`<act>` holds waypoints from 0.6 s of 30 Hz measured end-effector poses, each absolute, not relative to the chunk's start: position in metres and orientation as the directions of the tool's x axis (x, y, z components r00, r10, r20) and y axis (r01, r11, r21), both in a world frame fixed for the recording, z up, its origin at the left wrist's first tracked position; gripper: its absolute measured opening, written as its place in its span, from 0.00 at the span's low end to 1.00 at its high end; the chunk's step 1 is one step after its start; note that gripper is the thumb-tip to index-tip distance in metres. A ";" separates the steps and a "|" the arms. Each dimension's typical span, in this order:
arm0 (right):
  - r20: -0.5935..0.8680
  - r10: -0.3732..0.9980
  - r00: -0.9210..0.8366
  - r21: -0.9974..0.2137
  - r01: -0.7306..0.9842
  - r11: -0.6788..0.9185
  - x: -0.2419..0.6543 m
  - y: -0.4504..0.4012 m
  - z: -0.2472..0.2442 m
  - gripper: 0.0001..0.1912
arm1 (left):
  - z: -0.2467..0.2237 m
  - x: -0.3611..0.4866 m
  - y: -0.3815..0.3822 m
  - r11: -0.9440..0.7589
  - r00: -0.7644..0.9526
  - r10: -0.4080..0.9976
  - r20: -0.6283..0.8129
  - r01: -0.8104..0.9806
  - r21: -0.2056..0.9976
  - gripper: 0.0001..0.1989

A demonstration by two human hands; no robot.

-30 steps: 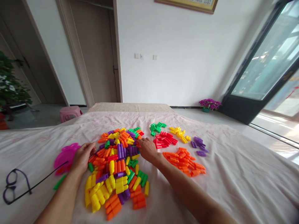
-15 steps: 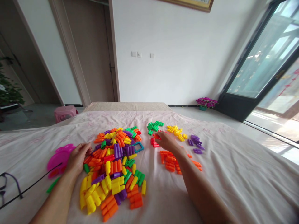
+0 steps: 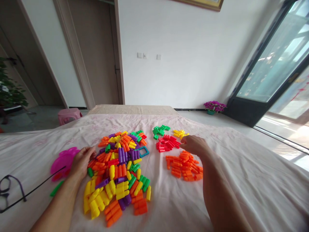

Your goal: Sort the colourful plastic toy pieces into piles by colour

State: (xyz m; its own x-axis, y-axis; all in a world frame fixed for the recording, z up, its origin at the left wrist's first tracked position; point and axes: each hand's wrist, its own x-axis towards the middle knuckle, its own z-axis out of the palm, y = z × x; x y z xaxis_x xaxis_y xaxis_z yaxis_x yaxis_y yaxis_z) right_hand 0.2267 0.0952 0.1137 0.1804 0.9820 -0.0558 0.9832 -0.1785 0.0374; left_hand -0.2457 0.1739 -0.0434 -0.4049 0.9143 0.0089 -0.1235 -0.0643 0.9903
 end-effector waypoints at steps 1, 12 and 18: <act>-0.021 0.988 0.151 0.027 0.988 -0.151 0.217 0.095 0.113 0.13 | -0.044 -0.246 0.174 -0.064 -0.404 0.915 0.008 -0.124 0.990 0.17; 0.116 0.975 -0.189 -0.173 0.963 0.207 0.090 0.148 0.037 0.23 | -0.047 -0.249 0.178 -0.055 -0.410 0.912 0.009 -0.100 0.994 0.18; 0.102 0.983 -0.154 -0.110 0.980 0.165 0.074 0.174 0.021 0.14 | -0.046 -0.249 0.178 -0.073 -0.392 0.919 0.034 -0.087 0.994 0.18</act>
State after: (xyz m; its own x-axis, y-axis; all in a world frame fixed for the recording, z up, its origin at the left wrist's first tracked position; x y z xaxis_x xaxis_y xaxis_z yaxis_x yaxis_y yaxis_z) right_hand 0.0736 0.1739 0.0208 -0.1539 0.9828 0.1023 0.9802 0.1650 -0.1100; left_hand -0.2488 0.1775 -0.0462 -0.3923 0.9192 0.0336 -0.0869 -0.0733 0.9935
